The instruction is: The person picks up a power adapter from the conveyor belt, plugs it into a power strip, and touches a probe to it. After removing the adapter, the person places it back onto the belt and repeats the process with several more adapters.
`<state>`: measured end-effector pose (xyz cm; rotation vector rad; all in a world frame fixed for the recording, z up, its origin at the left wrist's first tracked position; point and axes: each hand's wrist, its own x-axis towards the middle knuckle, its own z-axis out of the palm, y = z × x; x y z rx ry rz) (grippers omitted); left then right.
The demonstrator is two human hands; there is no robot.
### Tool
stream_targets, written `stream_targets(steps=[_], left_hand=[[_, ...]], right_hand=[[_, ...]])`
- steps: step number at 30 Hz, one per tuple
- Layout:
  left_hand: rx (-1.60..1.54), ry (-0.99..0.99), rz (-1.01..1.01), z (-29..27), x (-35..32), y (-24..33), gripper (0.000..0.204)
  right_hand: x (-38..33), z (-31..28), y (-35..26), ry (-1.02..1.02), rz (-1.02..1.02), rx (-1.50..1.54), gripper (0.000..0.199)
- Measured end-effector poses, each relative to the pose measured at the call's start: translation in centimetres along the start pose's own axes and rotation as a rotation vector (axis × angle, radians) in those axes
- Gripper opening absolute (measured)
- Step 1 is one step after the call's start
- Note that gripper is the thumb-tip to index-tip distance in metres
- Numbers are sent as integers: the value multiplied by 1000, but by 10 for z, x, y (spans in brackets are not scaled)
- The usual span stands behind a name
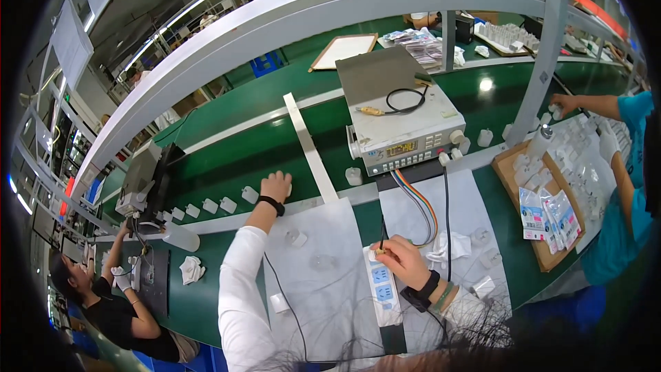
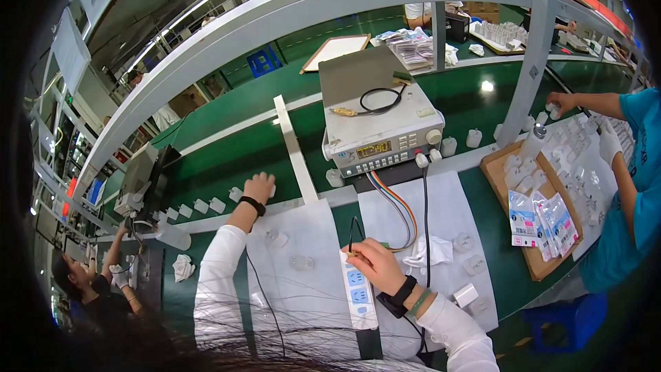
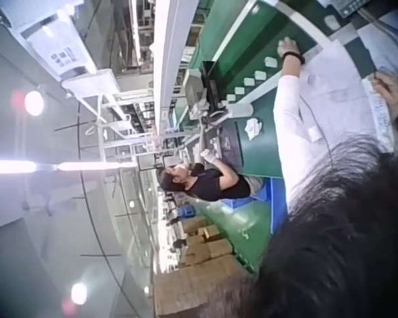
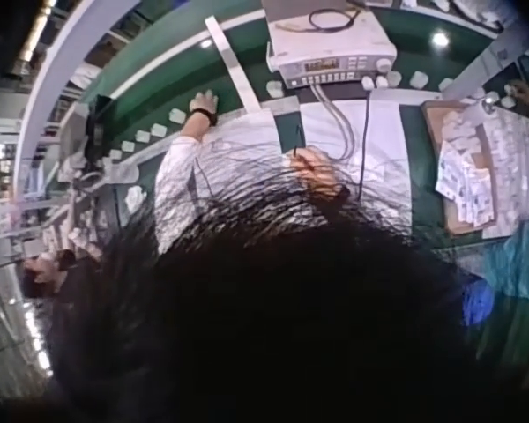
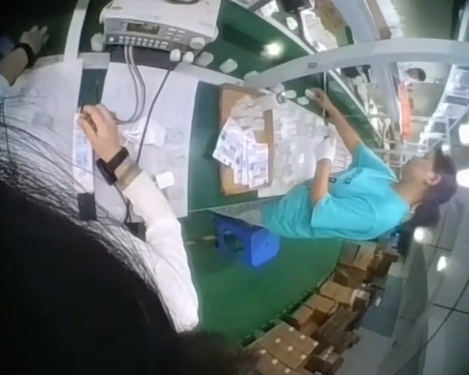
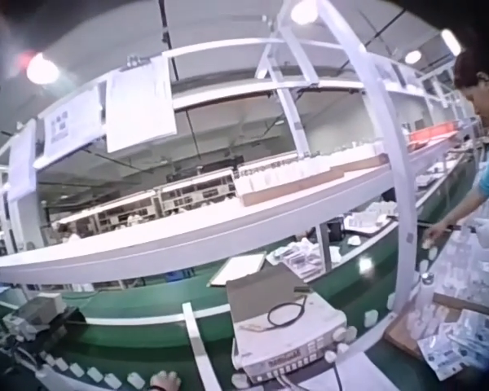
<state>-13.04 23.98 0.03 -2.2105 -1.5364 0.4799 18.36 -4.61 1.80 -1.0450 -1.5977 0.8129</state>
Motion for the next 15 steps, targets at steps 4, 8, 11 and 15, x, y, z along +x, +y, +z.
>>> stream_targets(steps=[4,8,11,15], left_hand=[[-778,438,105,-74,-48,13,34],[-1734,314,202,-133,-140,80,41],[-1918,73,230,-116,-212,154,41],[-2069,43,132,-113,-234,172,42]], right_hand=[[0,-6,2,33,18,-13,21],[-4,-5,11,48,39,-1,22],[1,-9,8,44,8,8,22],[-2,-4,6,24,18,8,25]])
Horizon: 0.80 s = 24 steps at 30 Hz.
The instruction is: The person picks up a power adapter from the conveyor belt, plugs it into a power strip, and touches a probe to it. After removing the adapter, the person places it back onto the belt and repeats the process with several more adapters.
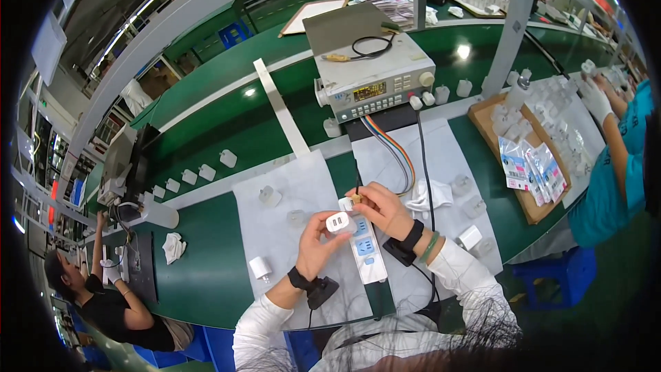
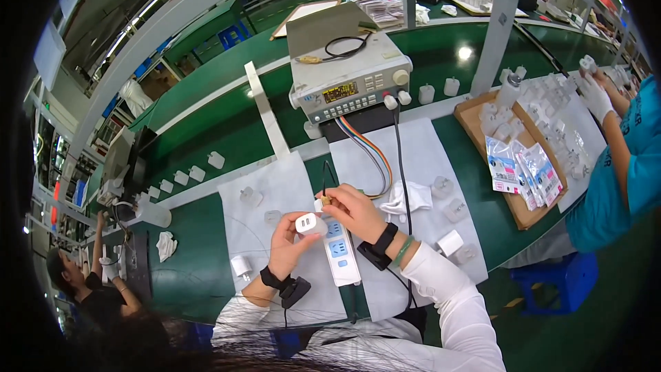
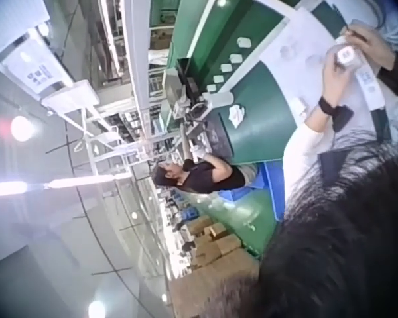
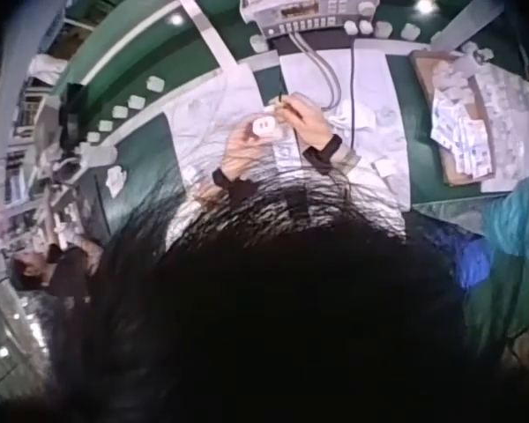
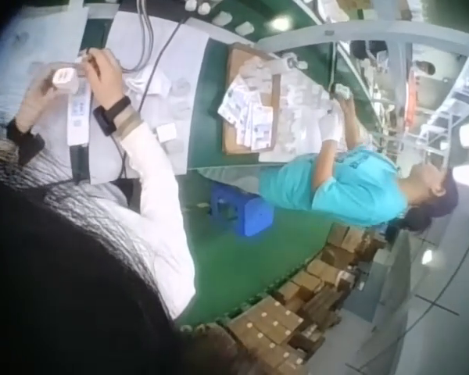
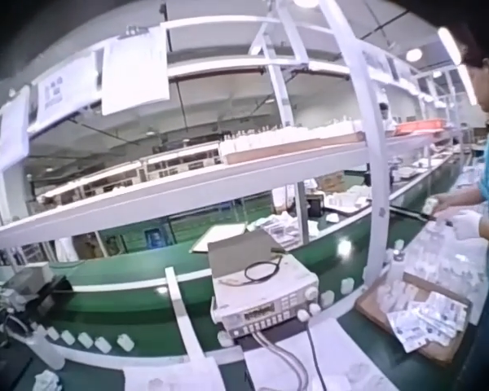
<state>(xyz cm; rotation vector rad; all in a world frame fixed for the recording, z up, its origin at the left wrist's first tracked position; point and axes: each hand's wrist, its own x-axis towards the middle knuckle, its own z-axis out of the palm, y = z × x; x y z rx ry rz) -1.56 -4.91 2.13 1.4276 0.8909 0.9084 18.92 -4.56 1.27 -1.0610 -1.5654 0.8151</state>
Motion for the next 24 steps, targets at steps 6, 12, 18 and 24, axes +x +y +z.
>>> stream_targets(steps=[6,12,18,24], left_hand=[[106,-92,-41,21,-16,-12,45],[715,-229,295,22,-11,-27,57],[451,-208,271,-1,8,-9,57],[392,-12,161,11,41,-40,54]], right_hand=[[-1,-3,1,-19,3,-15,28],[3,-4,5,-23,-10,-14,27],[1,-5,-3,-28,-1,-30,27],[1,2,-8,106,-113,-13,20]])
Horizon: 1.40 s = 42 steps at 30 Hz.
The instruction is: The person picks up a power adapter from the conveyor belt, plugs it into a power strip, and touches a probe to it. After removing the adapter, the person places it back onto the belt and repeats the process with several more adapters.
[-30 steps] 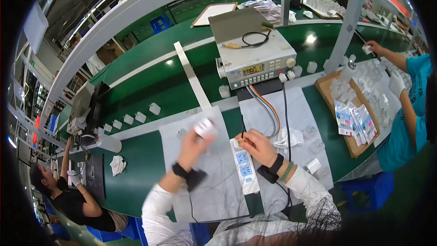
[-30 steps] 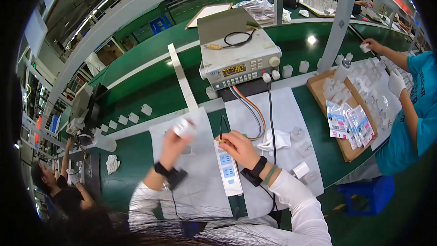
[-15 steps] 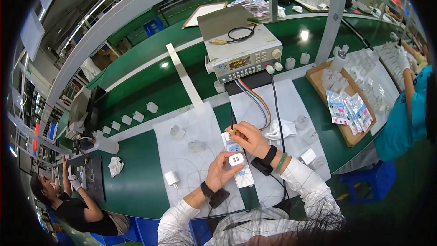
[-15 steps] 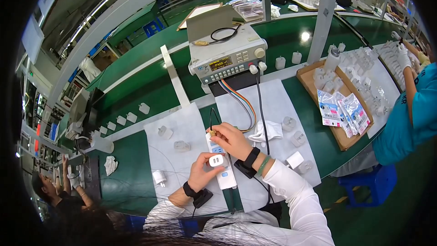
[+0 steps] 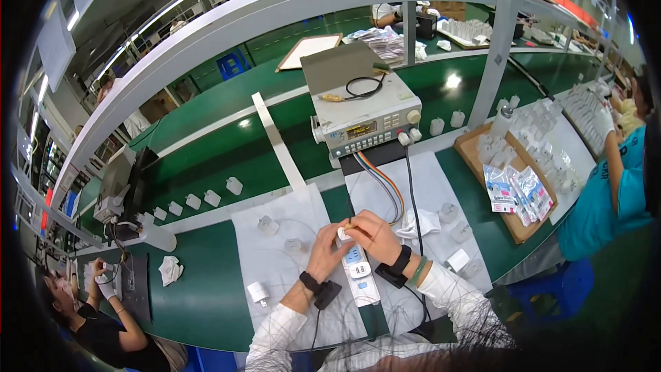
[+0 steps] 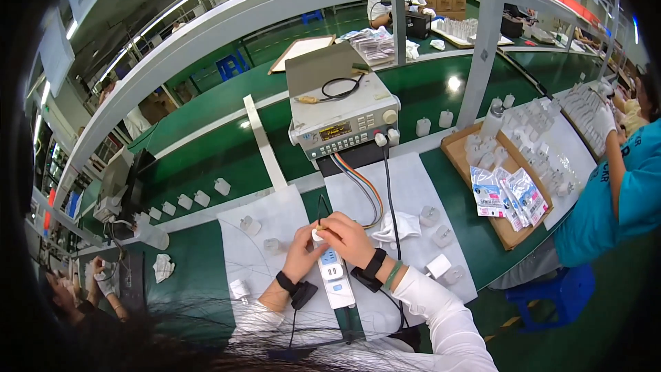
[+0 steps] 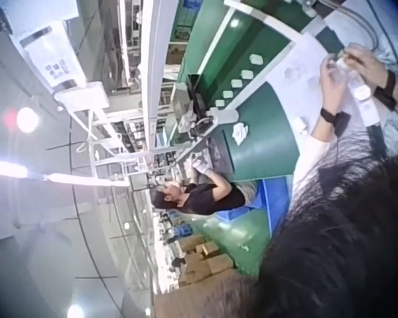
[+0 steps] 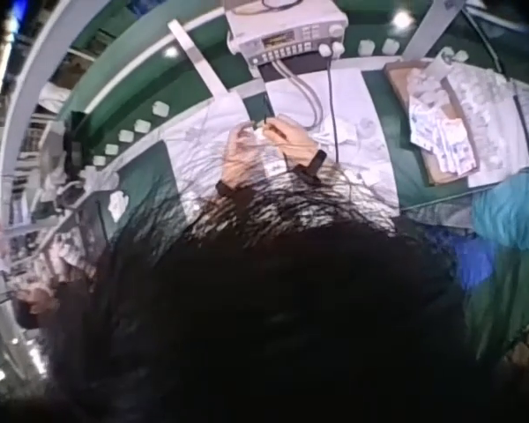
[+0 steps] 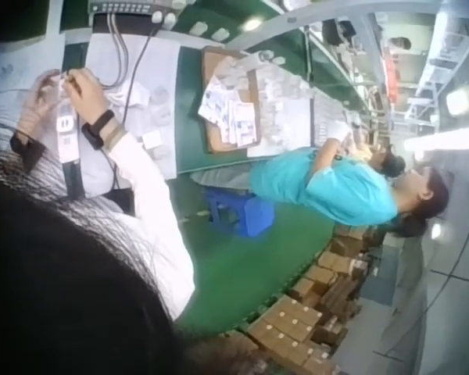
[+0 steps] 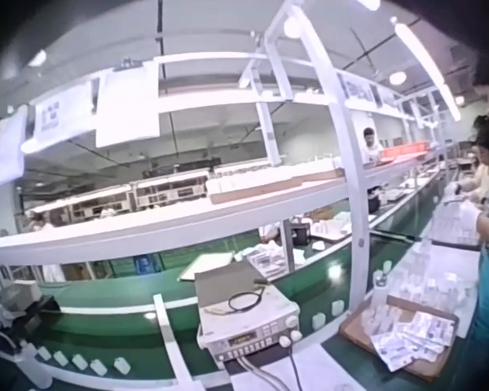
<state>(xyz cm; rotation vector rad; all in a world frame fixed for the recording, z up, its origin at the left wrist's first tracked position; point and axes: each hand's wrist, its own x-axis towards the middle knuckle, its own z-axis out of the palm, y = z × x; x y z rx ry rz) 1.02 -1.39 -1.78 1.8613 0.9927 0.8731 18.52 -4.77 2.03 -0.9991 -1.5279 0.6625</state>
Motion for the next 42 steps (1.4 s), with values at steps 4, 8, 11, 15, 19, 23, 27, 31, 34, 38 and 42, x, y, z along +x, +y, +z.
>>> stream_targets(steps=[4,8,11,15,19,23,27,31,34,38,42], left_hand=[[-93,-72,-76,-4,5,-1,44],[-49,-62,-32,-5,8,2,40],[-41,-66,-32,-2,8,4,40],[-55,-62,-35,-3,6,4,40],[-57,-73,-67,-4,4,6,42],[-47,-42,-4,-8,5,6,43],[-65,128,168,-22,25,32,43],[256,98,131,-63,92,73,47],[616,49,331,-83,150,38,45],[1018,-118,118,-80,200,-19,36],[1082,-154,76,-76,214,-19,19]], right_hand=[[1,-14,-30,28,10,25,17],[-23,-31,-55,-89,100,17,16],[-41,-27,-54,-151,162,8,16],[-50,-23,-51,-184,187,-23,17],[-54,-25,-53,-214,119,-170,17],[-52,-21,-53,-207,63,-244,19],[-50,-20,-46,-189,59,-231,20],[-53,-21,-42,-206,118,-150,21],[-53,-20,-49,-236,132,-110,21],[-57,-16,-39,-297,126,-158,22],[-59,-23,-38,-283,207,-58,24]])
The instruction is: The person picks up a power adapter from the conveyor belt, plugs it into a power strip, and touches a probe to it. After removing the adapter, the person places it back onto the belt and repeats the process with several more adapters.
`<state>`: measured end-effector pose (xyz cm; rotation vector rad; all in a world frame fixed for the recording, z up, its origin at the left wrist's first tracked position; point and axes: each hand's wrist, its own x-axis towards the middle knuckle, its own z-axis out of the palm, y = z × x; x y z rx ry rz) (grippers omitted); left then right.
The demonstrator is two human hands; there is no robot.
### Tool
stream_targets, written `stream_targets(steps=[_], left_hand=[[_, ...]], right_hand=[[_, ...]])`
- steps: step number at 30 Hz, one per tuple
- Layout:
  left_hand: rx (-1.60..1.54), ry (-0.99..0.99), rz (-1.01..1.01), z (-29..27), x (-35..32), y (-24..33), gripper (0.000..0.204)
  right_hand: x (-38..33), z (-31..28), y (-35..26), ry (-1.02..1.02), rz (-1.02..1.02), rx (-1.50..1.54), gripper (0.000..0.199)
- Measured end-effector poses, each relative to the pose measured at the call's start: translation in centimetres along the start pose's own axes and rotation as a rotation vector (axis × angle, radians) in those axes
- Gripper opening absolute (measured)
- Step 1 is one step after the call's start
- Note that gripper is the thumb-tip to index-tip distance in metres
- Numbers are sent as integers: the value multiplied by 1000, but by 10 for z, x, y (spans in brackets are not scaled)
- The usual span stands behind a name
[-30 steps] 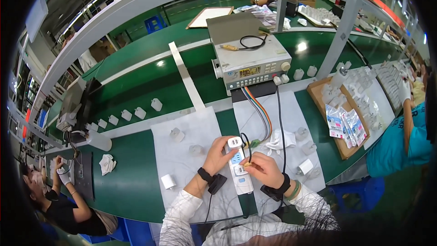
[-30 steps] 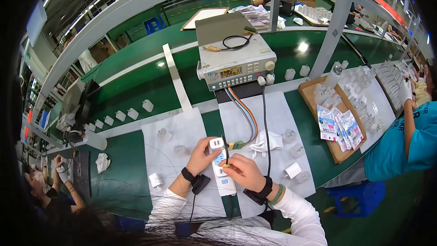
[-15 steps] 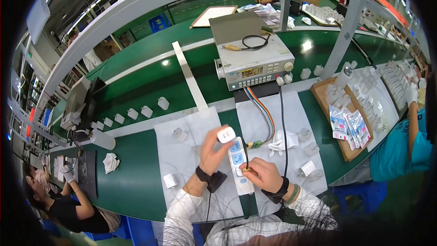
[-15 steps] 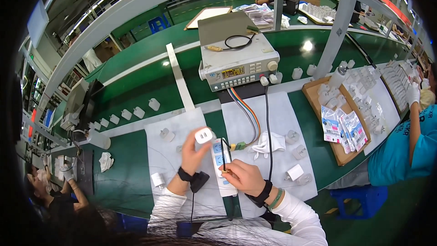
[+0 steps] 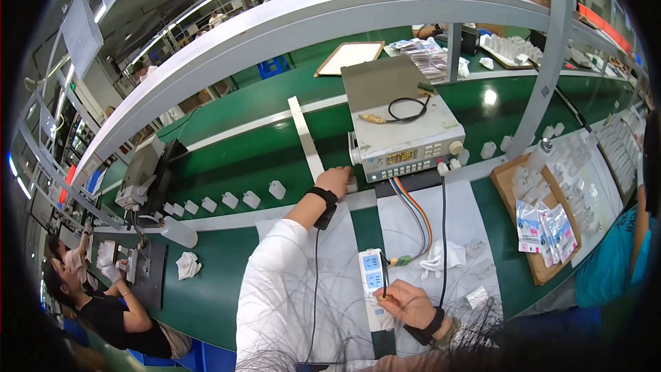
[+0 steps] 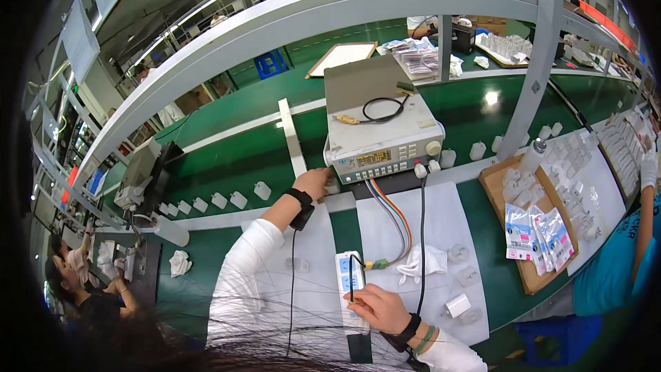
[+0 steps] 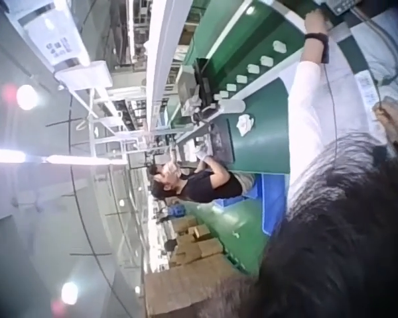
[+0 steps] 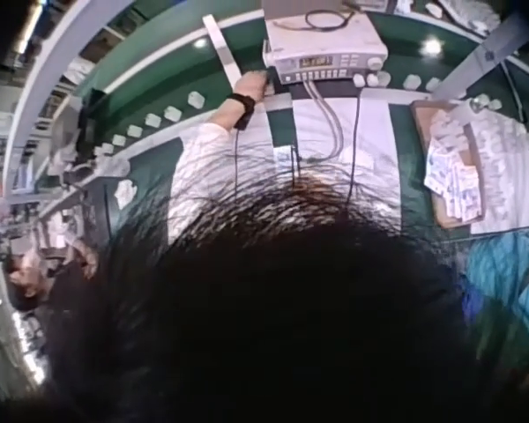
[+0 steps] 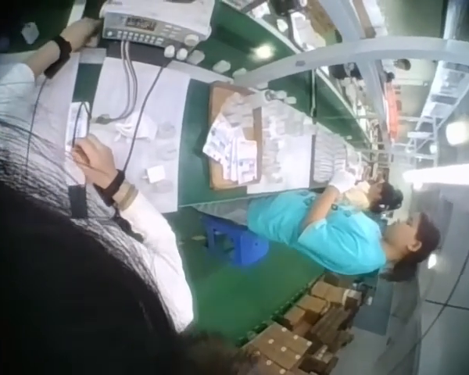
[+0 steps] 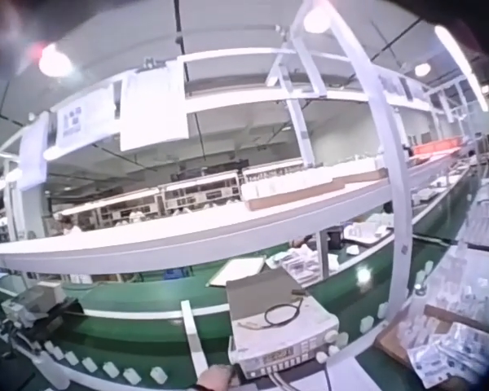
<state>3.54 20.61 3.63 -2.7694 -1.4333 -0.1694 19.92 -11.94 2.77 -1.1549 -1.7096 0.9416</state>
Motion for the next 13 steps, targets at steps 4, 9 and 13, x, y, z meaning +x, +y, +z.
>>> stream_targets(steps=[4,9,13], left_hand=[[477,-111,-115,-10,1,-50,18],[622,-327,-535,34,-46,-154,28],[479,-233,-421,27,-57,-153,47]], right_hand=[[1,-1,-5,-11,-11,-7,25],[1,6,-2,-15,-39,19,25],[1,5,1,-19,-25,-11,24]])
